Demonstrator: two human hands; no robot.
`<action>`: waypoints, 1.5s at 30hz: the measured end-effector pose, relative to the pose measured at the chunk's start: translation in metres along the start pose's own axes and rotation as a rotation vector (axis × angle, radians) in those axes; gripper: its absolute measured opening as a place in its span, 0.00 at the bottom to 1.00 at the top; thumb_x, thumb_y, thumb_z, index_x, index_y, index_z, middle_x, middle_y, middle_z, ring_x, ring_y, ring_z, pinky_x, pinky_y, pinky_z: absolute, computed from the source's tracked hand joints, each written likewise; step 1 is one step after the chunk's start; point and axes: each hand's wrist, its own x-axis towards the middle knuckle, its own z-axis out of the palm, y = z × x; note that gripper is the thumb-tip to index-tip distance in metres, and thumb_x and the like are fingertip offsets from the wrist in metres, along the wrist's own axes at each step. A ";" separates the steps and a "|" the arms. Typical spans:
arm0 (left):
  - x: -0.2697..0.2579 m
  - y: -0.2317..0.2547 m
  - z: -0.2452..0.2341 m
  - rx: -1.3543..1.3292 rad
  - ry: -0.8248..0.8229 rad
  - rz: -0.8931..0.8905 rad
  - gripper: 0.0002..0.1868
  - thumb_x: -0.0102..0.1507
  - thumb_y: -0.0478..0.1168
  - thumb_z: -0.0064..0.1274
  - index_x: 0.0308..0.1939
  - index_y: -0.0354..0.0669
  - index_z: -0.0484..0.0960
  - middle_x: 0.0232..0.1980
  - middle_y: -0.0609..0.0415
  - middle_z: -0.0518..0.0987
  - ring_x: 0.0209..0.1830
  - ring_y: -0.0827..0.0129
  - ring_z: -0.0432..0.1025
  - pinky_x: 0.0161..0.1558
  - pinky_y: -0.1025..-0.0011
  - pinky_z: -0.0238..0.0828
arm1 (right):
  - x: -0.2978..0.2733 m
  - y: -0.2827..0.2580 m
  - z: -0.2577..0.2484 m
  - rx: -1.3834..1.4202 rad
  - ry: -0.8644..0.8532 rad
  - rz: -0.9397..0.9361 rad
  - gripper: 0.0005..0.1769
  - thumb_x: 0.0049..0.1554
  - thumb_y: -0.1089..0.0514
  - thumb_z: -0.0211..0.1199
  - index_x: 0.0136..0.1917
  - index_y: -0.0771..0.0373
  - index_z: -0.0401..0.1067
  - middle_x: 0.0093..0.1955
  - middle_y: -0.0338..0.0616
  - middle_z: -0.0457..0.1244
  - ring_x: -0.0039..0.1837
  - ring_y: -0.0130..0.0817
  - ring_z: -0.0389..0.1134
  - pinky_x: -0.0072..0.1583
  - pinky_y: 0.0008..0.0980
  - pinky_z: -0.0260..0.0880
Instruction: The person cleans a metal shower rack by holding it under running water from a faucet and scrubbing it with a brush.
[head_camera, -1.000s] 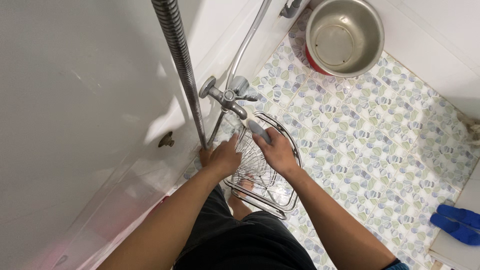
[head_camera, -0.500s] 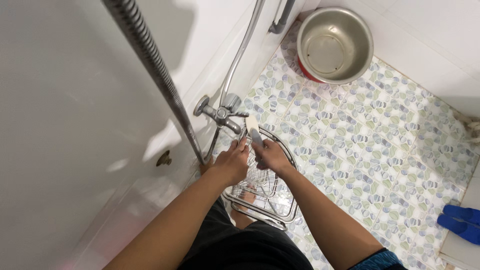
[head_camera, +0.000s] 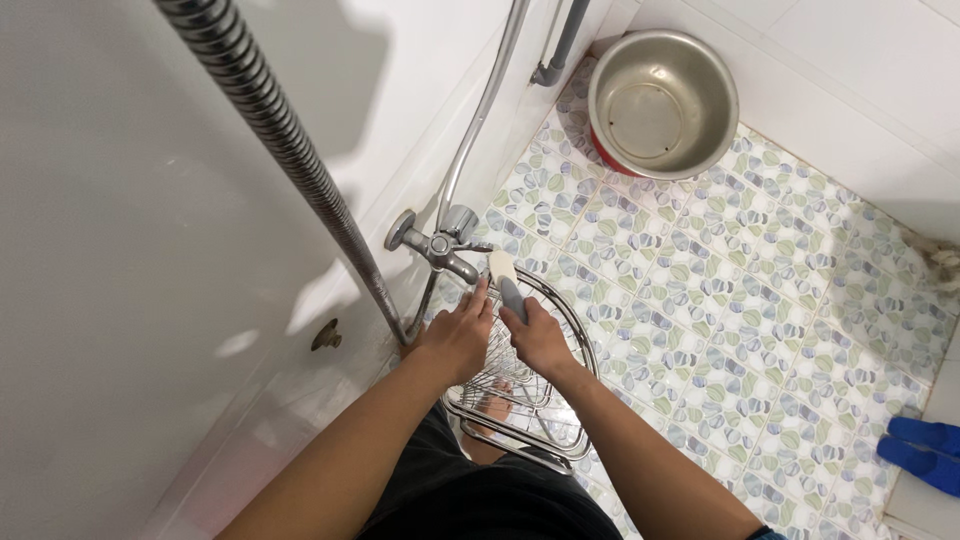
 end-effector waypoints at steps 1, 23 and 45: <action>-0.001 0.000 -0.004 0.003 -0.036 -0.019 0.39 0.61 0.33 0.47 0.75 0.28 0.54 0.84 0.35 0.38 0.81 0.52 0.49 0.65 0.56 0.66 | 0.003 0.002 0.000 -0.137 0.059 -0.058 0.28 0.62 0.39 0.58 0.56 0.68 0.68 0.45 0.63 0.70 0.50 0.57 0.72 0.53 0.49 0.70; 0.009 0.009 -0.029 -0.093 -0.230 -0.158 0.42 0.62 0.35 0.39 0.80 0.36 0.44 0.86 0.49 0.28 0.84 0.55 0.43 0.75 0.49 0.52 | 0.005 0.048 -0.025 -0.149 0.306 0.078 0.33 0.61 0.36 0.55 0.58 0.72 0.72 0.54 0.70 0.68 0.58 0.64 0.70 0.61 0.51 0.69; -0.016 0.023 -0.049 -0.132 -0.286 -0.211 0.45 0.66 0.42 0.49 0.81 0.38 0.40 0.86 0.54 0.22 0.65 0.50 0.71 0.65 0.57 0.69 | -0.046 0.095 -0.065 -0.296 0.360 0.094 0.31 0.59 0.36 0.58 0.54 0.69 0.74 0.48 0.69 0.68 0.53 0.64 0.70 0.58 0.53 0.69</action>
